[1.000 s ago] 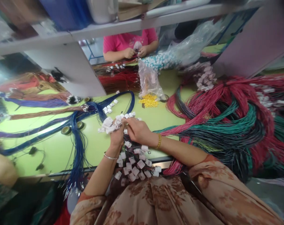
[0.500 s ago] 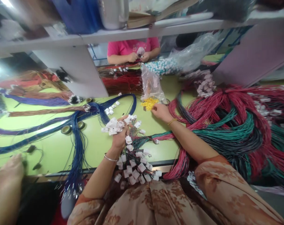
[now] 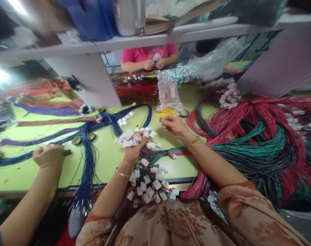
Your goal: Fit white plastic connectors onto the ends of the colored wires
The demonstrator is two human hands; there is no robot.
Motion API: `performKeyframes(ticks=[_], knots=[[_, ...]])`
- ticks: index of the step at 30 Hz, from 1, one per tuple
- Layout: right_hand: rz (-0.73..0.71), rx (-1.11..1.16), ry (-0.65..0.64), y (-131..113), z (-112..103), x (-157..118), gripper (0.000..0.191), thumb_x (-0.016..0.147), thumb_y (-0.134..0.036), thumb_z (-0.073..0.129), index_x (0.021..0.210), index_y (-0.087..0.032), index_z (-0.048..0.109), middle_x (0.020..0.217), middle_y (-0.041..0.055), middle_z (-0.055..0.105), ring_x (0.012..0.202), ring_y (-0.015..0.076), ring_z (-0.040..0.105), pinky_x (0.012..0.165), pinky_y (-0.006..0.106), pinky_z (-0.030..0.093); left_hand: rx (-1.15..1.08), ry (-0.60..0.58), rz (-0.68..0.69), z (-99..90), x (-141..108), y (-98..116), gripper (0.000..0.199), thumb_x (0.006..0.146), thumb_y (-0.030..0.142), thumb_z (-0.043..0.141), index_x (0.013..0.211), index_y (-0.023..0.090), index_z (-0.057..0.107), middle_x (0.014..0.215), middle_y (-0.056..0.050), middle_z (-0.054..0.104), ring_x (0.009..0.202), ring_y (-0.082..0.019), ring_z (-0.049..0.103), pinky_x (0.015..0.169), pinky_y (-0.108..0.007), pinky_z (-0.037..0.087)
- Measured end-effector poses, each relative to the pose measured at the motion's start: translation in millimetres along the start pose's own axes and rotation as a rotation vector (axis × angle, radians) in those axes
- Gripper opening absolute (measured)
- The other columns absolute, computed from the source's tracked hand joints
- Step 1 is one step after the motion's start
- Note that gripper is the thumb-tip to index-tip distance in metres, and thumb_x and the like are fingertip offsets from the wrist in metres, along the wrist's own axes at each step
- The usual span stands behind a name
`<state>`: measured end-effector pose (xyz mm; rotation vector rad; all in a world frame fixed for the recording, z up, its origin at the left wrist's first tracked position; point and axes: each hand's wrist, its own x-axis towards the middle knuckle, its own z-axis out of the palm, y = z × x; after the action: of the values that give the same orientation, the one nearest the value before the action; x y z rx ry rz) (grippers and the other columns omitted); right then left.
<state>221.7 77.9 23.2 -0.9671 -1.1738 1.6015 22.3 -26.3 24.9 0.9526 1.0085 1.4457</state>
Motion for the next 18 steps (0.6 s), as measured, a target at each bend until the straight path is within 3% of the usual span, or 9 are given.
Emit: performKeyframes(ticks=[5,11,18], knots=[[0.111,0.261,-0.137,-13,28,-22,0.037,0.061,-0.032,0.090,0.083,-0.017,0.066,0.064,-0.0039,0.066,0.053,0.0066,0.060,0.050,0.016,0.052,0.094,-0.022,0.028,-5.3,-1,-5,0.045,0.070,0.049,0.083,0.099,0.018,0.069,0.062,0.000,0.068,0.058,-0.015,0.063,0.061,-0.029,0.052],[0.164,0.302,-0.256,-14,31,-32,0.026,0.071,-0.024,0.084,0.092,-0.014,0.072,0.078,0.0030,0.075,0.066,0.0097,0.070,0.063,0.018,0.061,0.142,-0.036,0.024,-8.7,-2,-7,0.045,0.072,0.050,0.080,0.102,0.018,0.068,0.066,0.000,0.068,0.059,-0.016,0.063,0.060,-0.031,0.051],[-0.053,0.091,-0.225,-14,41,-43,0.032,0.077,-0.038,0.080,0.094,-0.017,0.064,0.085,0.0043,0.075,0.070,0.0121,0.072,0.063,0.023,0.061,0.198,-0.051,0.052,-8.2,-3,-5,0.045,0.075,0.052,0.077,0.103,0.018,0.069,0.069,-0.001,0.068,0.062,-0.017,0.063,0.063,-0.031,0.051]])
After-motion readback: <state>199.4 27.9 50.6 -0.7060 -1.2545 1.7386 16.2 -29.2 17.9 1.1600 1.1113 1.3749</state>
